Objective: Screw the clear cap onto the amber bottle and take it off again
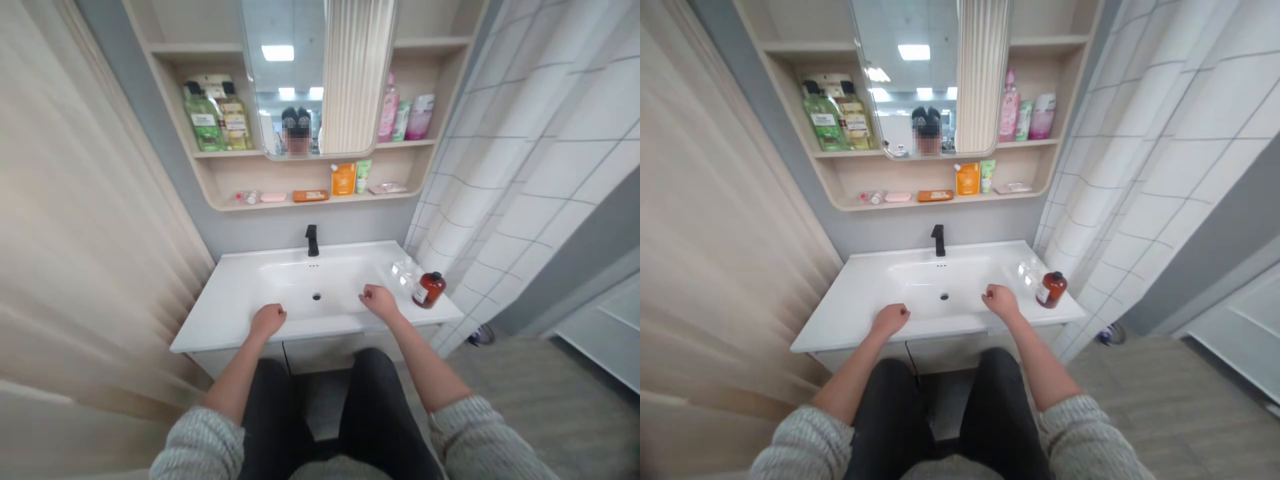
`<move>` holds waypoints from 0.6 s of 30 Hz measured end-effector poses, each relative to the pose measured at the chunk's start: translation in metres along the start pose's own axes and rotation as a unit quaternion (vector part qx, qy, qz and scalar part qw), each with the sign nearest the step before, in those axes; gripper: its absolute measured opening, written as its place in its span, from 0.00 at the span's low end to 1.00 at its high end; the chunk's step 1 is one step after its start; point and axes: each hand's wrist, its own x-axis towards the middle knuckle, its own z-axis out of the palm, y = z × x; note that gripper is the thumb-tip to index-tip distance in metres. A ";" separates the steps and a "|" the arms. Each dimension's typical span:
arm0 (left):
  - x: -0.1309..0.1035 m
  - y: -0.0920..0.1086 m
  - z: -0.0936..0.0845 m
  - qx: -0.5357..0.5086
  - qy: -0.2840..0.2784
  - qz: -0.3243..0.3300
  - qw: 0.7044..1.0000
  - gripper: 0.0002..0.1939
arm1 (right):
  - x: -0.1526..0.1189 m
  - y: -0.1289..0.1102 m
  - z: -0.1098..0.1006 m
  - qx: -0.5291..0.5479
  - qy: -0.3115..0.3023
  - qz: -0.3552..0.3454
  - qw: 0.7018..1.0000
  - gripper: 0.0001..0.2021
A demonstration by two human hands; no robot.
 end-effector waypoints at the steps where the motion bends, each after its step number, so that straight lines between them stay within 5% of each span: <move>1: 0.000 0.000 0.001 -0.002 0.001 0.000 1.000 0.17 | 0.006 -0.001 -0.014 -0.046 0.010 -0.002 0.999 0.12; 4: 0.001 -0.002 0.002 -0.007 0.003 0.002 1.000 0.17 | 0.035 0.005 -0.064 -0.190 0.038 -0.010 0.981 0.12; 9: 0.001 -0.003 0.004 -0.012 0.007 0.006 1.000 0.17 | 0.084 0.033 -0.131 -0.328 -0.040 0.090 0.939 0.14; 18: 0.002 -0.003 0.004 -0.017 0.010 0.007 1.000 0.17 | 0.101 0.056 -0.141 -0.300 -0.093 0.197 0.929 0.09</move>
